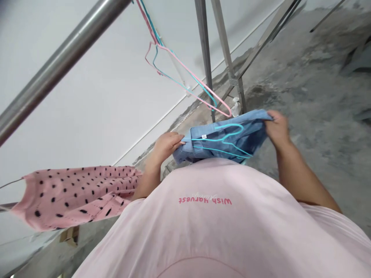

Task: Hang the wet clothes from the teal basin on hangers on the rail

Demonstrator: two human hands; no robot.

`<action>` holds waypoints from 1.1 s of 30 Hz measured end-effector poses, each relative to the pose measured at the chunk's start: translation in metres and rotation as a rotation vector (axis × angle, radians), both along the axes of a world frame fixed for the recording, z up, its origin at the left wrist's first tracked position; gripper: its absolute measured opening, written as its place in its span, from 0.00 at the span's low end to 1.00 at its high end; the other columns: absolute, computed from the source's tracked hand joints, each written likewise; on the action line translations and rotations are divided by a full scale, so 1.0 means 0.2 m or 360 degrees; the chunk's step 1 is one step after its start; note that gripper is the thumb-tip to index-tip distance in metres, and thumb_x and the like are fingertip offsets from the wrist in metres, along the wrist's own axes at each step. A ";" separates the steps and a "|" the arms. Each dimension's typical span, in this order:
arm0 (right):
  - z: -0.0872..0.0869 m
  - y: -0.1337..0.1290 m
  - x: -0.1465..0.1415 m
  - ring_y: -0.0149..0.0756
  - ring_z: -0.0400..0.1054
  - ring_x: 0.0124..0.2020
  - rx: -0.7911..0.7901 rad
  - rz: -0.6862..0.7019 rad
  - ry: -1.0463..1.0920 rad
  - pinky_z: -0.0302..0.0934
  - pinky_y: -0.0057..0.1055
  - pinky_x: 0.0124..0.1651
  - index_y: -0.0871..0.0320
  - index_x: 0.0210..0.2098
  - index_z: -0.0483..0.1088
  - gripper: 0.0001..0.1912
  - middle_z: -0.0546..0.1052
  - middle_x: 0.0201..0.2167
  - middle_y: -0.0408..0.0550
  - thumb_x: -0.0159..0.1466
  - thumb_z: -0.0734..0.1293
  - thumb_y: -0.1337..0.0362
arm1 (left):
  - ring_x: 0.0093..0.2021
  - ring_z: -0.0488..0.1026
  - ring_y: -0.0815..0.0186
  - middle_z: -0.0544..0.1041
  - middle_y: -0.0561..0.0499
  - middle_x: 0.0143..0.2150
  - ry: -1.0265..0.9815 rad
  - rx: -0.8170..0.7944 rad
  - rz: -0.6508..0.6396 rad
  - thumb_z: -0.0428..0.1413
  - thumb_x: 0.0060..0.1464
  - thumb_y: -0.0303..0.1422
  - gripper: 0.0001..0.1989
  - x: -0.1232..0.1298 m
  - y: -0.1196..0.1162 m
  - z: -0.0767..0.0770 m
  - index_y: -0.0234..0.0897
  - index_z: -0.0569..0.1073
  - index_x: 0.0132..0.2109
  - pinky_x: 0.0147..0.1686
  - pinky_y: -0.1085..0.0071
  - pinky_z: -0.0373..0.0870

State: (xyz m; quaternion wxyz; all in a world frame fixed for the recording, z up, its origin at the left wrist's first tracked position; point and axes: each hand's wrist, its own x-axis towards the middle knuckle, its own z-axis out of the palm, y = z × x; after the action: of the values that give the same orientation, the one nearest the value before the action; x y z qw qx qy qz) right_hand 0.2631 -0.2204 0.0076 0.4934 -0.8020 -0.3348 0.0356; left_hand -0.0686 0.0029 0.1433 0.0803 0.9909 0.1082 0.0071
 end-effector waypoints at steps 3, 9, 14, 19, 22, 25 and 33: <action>0.16 -0.10 0.06 0.37 0.71 0.37 -0.0035 -0.0252 -0.0333 0.63 0.32 0.42 0.61 0.33 0.74 0.11 0.78 0.33 0.53 0.59 0.60 0.69 | 0.43 0.72 0.60 0.77 0.46 0.39 -0.0041 -0.0023 0.0197 0.45 0.69 0.43 0.18 0.02 0.03 -0.08 0.40 0.76 0.48 0.40 0.69 0.62; 0.33 -0.21 0.01 0.43 0.76 0.39 -0.0173 -0.0511 -0.0828 0.66 0.36 0.44 0.63 0.35 0.77 0.14 0.80 0.33 0.58 0.56 0.61 0.66 | 0.43 0.71 0.59 0.78 0.45 0.40 -0.0363 -0.0077 0.0468 0.46 0.69 0.43 0.19 0.08 0.06 -0.20 0.38 0.77 0.47 0.43 0.68 0.62; 0.31 -0.30 -0.02 0.50 0.75 0.41 -0.0033 -0.0401 -0.0711 0.66 0.45 0.44 0.56 0.38 0.78 0.16 0.81 0.35 0.55 0.57 0.60 0.62 | 0.40 0.70 0.61 0.75 0.47 0.36 -0.0615 -0.0101 0.0514 0.44 0.70 0.45 0.21 0.09 0.05 -0.22 0.39 0.77 0.50 0.41 0.69 0.61; 0.26 -0.34 -0.14 0.53 0.73 0.45 -0.0073 -0.0245 -0.0290 0.63 0.50 0.47 0.38 0.37 0.77 0.14 0.81 0.39 0.42 0.61 0.60 0.58 | 0.38 0.69 0.61 0.72 0.48 0.33 -0.0601 0.0001 0.0651 0.44 0.70 0.43 0.20 0.07 0.06 -0.27 0.39 0.78 0.50 0.39 0.68 0.59; 0.24 -0.32 -0.18 0.47 0.74 0.34 -0.0045 -0.0301 -0.0363 0.65 0.43 0.39 0.52 0.30 0.76 0.11 0.79 0.30 0.49 0.57 0.61 0.61 | 0.38 0.69 0.61 0.72 0.47 0.33 -0.0607 0.0021 0.0679 0.45 0.70 0.42 0.20 0.07 0.09 -0.31 0.38 0.78 0.51 0.38 0.68 0.59; 0.26 -0.31 -0.15 0.46 0.74 0.32 0.0019 -0.0338 -0.0522 0.65 0.41 0.36 0.51 0.28 0.74 0.10 0.79 0.28 0.49 0.56 0.60 0.62 | 0.37 0.68 0.62 0.72 0.48 0.33 -0.0593 0.0045 0.0617 0.47 0.70 0.42 0.19 0.06 0.12 -0.35 0.39 0.78 0.53 0.37 0.69 0.58; 0.29 -0.27 -0.08 0.35 0.68 0.25 -0.0556 0.0022 -0.0138 0.59 0.30 0.30 0.60 0.29 0.74 0.18 0.76 0.25 0.48 0.57 0.66 0.49 | 0.34 0.69 0.63 0.71 0.50 0.31 -0.0746 0.0115 0.0642 0.46 0.69 0.46 0.21 -0.03 0.25 -0.36 0.41 0.80 0.51 0.34 0.70 0.60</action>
State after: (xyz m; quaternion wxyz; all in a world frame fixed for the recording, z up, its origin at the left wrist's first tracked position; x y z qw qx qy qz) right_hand 0.2476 -0.2743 0.0664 0.3314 -0.8740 -0.3501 0.0620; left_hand -0.0749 0.0531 0.0705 0.0648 0.9230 0.2808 0.2548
